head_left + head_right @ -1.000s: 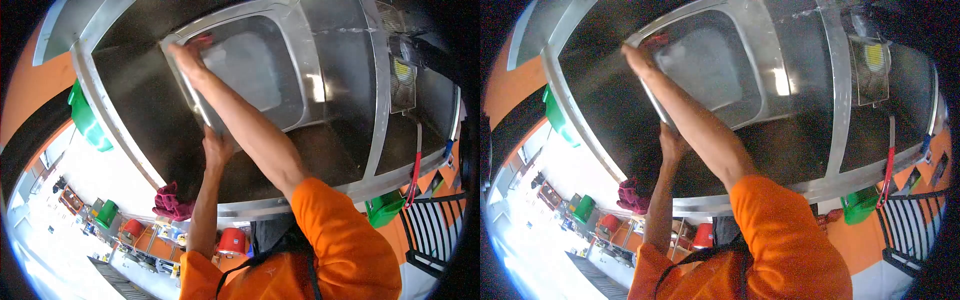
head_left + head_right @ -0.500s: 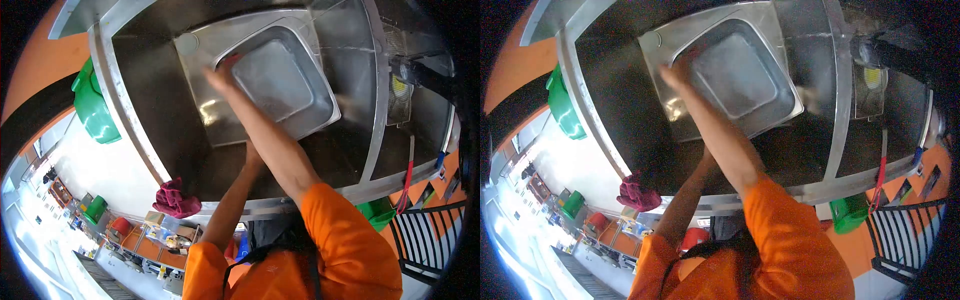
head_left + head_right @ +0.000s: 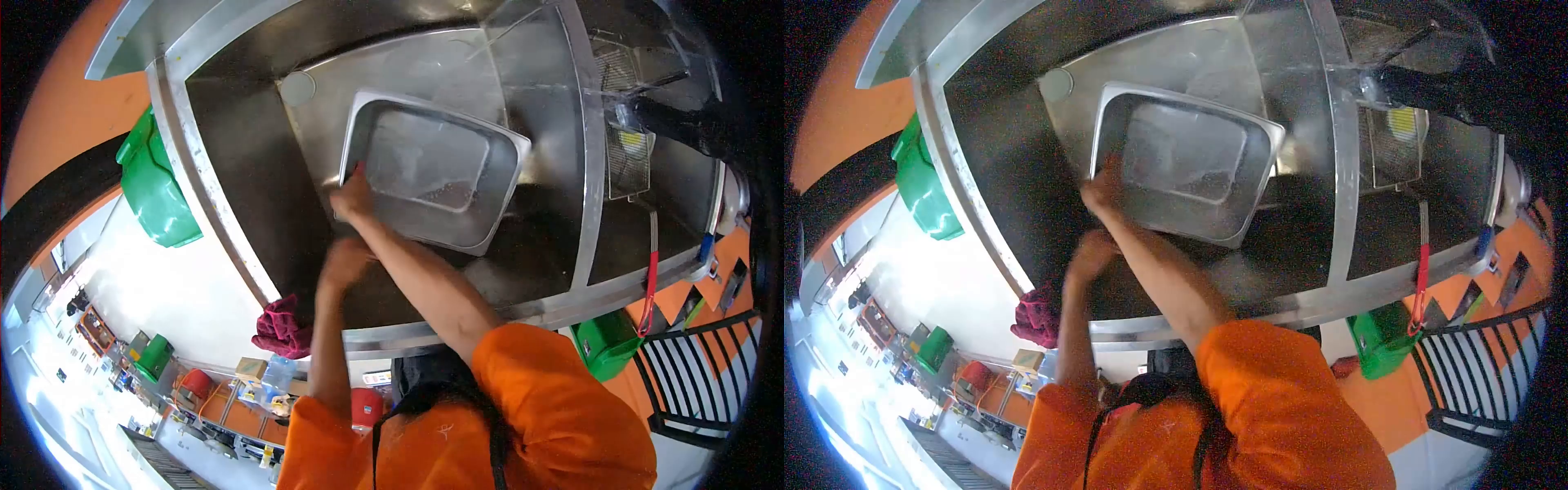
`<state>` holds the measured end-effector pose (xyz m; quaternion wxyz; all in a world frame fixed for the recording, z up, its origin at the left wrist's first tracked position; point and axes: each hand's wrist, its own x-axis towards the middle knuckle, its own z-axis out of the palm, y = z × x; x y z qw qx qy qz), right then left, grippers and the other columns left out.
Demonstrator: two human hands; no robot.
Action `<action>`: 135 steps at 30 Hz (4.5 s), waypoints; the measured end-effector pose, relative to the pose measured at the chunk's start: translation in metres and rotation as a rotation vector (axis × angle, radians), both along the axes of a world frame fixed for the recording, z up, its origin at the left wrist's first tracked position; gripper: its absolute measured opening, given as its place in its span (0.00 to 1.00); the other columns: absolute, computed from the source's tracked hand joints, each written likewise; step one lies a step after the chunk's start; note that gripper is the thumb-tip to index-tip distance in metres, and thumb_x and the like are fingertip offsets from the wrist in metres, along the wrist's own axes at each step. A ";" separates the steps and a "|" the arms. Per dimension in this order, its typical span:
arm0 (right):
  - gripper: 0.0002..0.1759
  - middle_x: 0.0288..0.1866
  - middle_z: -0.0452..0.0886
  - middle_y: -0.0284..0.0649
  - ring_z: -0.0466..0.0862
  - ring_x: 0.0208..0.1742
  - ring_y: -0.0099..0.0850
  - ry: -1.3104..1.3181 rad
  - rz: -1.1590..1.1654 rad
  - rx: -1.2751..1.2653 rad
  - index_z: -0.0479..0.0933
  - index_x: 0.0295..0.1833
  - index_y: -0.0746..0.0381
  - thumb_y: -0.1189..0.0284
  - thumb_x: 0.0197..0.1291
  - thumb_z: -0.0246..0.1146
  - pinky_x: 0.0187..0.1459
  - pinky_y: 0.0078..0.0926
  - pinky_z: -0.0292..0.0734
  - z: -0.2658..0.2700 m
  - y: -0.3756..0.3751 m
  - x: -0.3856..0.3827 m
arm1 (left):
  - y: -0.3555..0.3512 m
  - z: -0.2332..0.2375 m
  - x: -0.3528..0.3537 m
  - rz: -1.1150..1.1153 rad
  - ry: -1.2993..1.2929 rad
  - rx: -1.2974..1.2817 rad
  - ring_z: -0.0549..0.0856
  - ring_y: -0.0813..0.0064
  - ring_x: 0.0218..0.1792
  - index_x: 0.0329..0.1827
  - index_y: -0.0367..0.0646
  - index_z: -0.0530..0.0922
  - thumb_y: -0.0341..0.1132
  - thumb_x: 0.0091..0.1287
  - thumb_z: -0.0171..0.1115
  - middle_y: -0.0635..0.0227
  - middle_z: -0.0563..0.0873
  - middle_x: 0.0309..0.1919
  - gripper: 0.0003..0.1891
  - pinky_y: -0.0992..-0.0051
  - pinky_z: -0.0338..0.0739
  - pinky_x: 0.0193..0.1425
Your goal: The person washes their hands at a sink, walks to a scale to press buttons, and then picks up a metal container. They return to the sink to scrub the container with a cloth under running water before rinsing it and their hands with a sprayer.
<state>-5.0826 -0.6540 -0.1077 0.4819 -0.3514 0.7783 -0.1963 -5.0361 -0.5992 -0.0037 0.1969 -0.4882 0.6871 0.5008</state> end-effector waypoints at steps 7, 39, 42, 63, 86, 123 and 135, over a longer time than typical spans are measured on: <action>0.34 0.41 0.77 0.58 0.76 0.46 0.58 -0.435 0.131 -0.197 0.54 0.65 0.67 0.67 0.57 0.58 0.46 0.46 0.71 0.037 0.063 -0.028 | -0.028 -0.080 -0.001 1.061 0.036 -0.330 0.74 0.62 0.55 0.57 0.36 0.69 0.52 0.71 0.43 0.52 0.74 0.55 0.27 0.67 0.67 0.58; 0.22 0.43 0.76 0.43 0.76 0.36 0.36 -1.307 -1.071 -0.303 0.68 0.47 0.64 0.59 0.51 0.54 0.36 0.32 0.74 0.037 -0.096 -0.158 | -0.016 -0.089 -0.013 0.855 -0.003 -0.643 0.78 0.41 0.44 0.66 0.30 0.52 0.23 0.60 0.49 0.34 0.74 0.46 0.29 0.54 0.72 0.49; 0.19 0.38 0.76 0.39 0.75 0.34 0.34 -1.117 -1.012 -0.340 0.69 0.44 0.62 0.61 0.50 0.54 0.36 0.31 0.74 0.034 -0.105 -0.156 | -0.010 -0.093 -0.022 0.945 0.023 -0.604 0.76 0.40 0.46 0.66 0.30 0.51 0.23 0.61 0.49 0.32 0.72 0.50 0.30 0.56 0.71 0.51; 0.12 0.39 0.77 0.40 0.77 0.33 0.33 -0.327 -0.424 -0.182 0.71 0.45 0.68 0.83 0.53 0.50 0.32 0.35 0.76 -0.088 -0.108 -0.203 | -0.023 -0.096 -0.034 0.922 -0.042 -0.594 0.78 0.42 0.43 0.66 0.34 0.48 0.21 0.56 0.52 0.39 0.73 0.47 0.34 0.55 0.76 0.46; 0.11 0.36 0.79 0.49 0.79 0.36 0.48 0.788 0.627 -0.587 0.77 0.38 0.66 0.74 0.47 0.61 0.39 0.41 0.74 0.057 -0.115 -0.285 | -0.022 -0.108 -0.040 0.981 -0.140 -0.514 0.80 0.45 0.38 0.67 0.44 0.52 0.23 0.56 0.52 0.47 0.76 0.43 0.34 0.56 0.77 0.41; 0.10 0.36 0.80 0.50 0.79 0.43 0.52 0.354 1.028 -0.393 0.73 0.44 0.62 0.76 0.54 0.58 0.47 0.43 0.72 0.048 -0.136 -0.228 | -0.025 -0.096 -0.051 1.021 0.069 -0.645 0.79 0.40 0.36 0.57 0.38 0.60 0.23 0.57 0.51 0.43 0.76 0.40 0.23 0.49 0.74 0.39; 0.10 0.40 0.81 0.49 0.80 0.42 0.50 0.186 1.013 -0.416 0.73 0.46 0.63 0.74 0.60 0.54 0.43 0.40 0.75 0.052 -0.137 -0.233 | -0.024 -0.107 -0.050 1.047 0.026 -0.623 0.79 0.43 0.34 0.51 0.38 0.63 0.22 0.53 0.54 0.46 0.78 0.34 0.21 0.50 0.74 0.38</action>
